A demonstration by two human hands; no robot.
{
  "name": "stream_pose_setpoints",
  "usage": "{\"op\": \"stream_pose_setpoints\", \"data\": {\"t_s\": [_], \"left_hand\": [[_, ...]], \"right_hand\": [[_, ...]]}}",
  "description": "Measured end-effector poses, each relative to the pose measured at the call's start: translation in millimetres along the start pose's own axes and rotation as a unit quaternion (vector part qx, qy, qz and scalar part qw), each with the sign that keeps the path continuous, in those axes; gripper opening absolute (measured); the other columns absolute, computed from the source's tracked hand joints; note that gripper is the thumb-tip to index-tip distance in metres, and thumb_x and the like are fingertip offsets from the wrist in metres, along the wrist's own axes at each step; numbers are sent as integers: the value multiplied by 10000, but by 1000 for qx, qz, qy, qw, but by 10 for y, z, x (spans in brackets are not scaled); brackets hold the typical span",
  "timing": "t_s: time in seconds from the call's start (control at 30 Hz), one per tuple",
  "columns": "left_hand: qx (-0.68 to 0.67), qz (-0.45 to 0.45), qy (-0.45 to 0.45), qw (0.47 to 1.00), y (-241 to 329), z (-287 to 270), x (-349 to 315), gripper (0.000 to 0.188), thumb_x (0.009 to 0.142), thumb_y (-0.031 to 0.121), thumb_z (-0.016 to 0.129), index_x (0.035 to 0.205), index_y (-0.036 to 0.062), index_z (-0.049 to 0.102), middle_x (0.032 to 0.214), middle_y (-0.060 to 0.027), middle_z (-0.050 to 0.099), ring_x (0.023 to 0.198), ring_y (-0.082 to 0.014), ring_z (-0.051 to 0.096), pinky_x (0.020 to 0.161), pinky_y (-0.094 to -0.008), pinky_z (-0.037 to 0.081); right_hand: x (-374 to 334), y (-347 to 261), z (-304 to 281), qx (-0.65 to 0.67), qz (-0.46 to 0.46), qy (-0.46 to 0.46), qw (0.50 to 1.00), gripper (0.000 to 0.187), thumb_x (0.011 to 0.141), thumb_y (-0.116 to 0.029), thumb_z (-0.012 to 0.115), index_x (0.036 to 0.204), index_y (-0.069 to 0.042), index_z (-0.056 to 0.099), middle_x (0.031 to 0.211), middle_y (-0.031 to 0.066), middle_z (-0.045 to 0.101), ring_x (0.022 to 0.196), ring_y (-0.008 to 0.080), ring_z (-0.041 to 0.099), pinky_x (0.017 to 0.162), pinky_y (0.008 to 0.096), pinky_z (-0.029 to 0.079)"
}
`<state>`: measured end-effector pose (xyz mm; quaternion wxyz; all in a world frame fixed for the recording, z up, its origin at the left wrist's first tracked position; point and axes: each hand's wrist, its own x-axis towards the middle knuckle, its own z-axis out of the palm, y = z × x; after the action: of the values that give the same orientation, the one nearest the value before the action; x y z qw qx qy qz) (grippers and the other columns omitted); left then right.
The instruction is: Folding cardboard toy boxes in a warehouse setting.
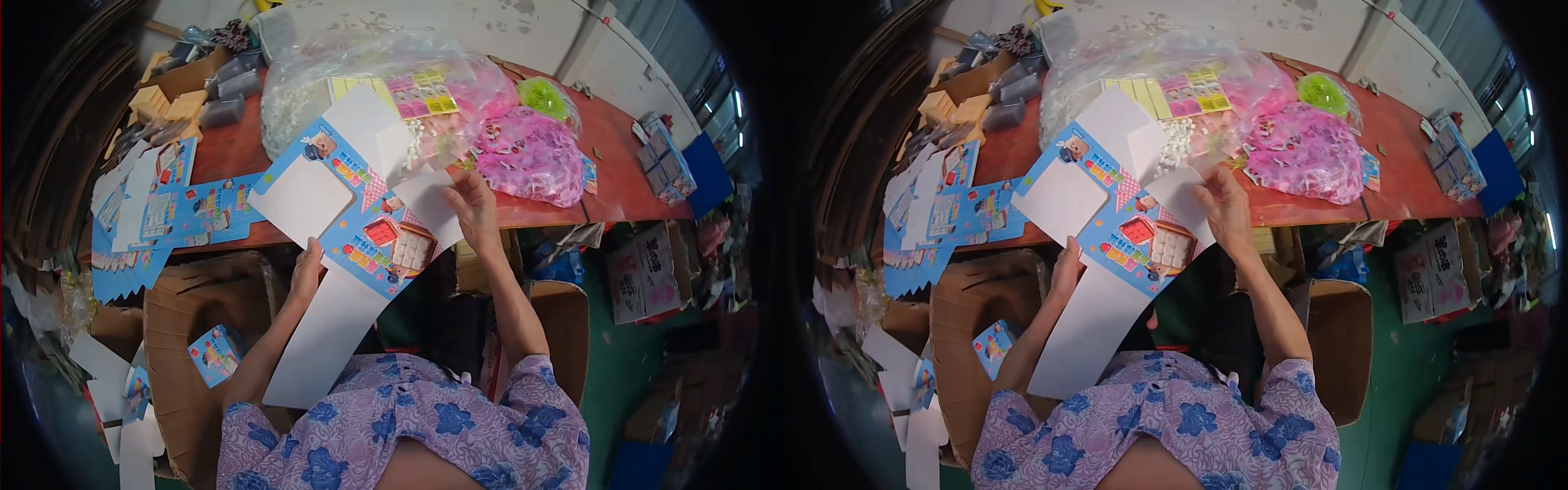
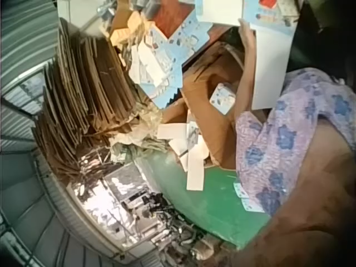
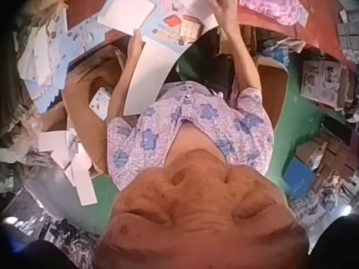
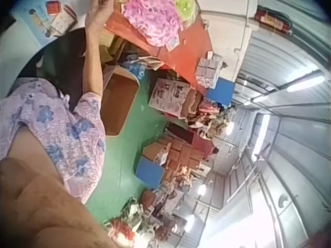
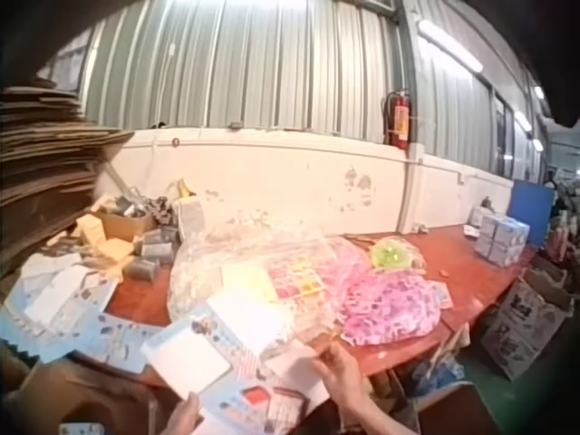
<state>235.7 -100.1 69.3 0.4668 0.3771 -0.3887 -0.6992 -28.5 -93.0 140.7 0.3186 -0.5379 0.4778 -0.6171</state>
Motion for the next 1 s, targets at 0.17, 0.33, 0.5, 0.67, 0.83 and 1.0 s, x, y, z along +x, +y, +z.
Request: {"op": "stream_pose_setpoints", "data": {"t_s": [0.17, 0.33, 0.5, 0.67, 0.83, 1.0], "left_hand": [[330, -6, -124, 936, -192, 35, 204, 422, 870, 386, 348, 933, 25, 558, 762, -88, 584, 710, -218, 562, 655, -317, 429], [544, 290, 20, 787, 90, 617, -109, 171, 745, 148, 576, 835, 14, 520, 773, -144, 581, 705, -302, 559, 581, -370, 442], [404, 497, -92, 762, 346, 1246, -294, 541, 615, 127, 691, 1084, 58, 430, 1098, -148, 474, 911, -310, 518, 737, -365, 456], [375, 433, -216, 791, 366, 1560, -279, 398, 627, 135, 674, 979, 85, 495, 972, -102, 538, 902, -296, 522, 692, -352, 452], [340, 378, -234, 829, 156, 1453, -249, 217, 632, 87, 660, 798, 81, 520, 794, -66, 555, 786, -276, 542, 640, -351, 436], [302, 399, -167, 849, 281, 1339, -148, 201, 627, 6, 637, 766, 57, 502, 769, -70, 554, 753, -271, 551, 641, -330, 435]], "right_hand": [[-178, -631, -336, -79, -38, 57, 994, 97, 767, 18, 552, 788, -54, 490, 702, -24, 508, 644, 44, 476, 586, 180, 392], [-601, -1284, -372, -379, -68, 63, 921, 94, 733, 33, 571, 775, -22, 508, 603, 8, 515, 572, 38, 479, 518, 194, 402], [-817, -1410, -278, -455, -192, -8, 870, 153, 710, 42, 578, 833, -26, 516, 605, 100, 545, 514, 190, 557, 470, 273, 426], [-1000, -1419, -224, -509, -229, -70, 827, 257, 697, 53, 565, 936, -14, 496, 588, 130, 517, 487, 261, 542, 433, 338, 411], [-1108, -1543, -228, -535, -88, -169, 823, 315, 737, -58, 594, 1024, -4, 477, 724, 149, 584, 593, 287, 583, 514, 323, 454], [-945, -1907, -526, -474, -41, -399, 784, 681, 605, -252, 714, 1146, 13, 398, 880, 186, 564, 799, 328, 560, 683, 348, 443]]}}
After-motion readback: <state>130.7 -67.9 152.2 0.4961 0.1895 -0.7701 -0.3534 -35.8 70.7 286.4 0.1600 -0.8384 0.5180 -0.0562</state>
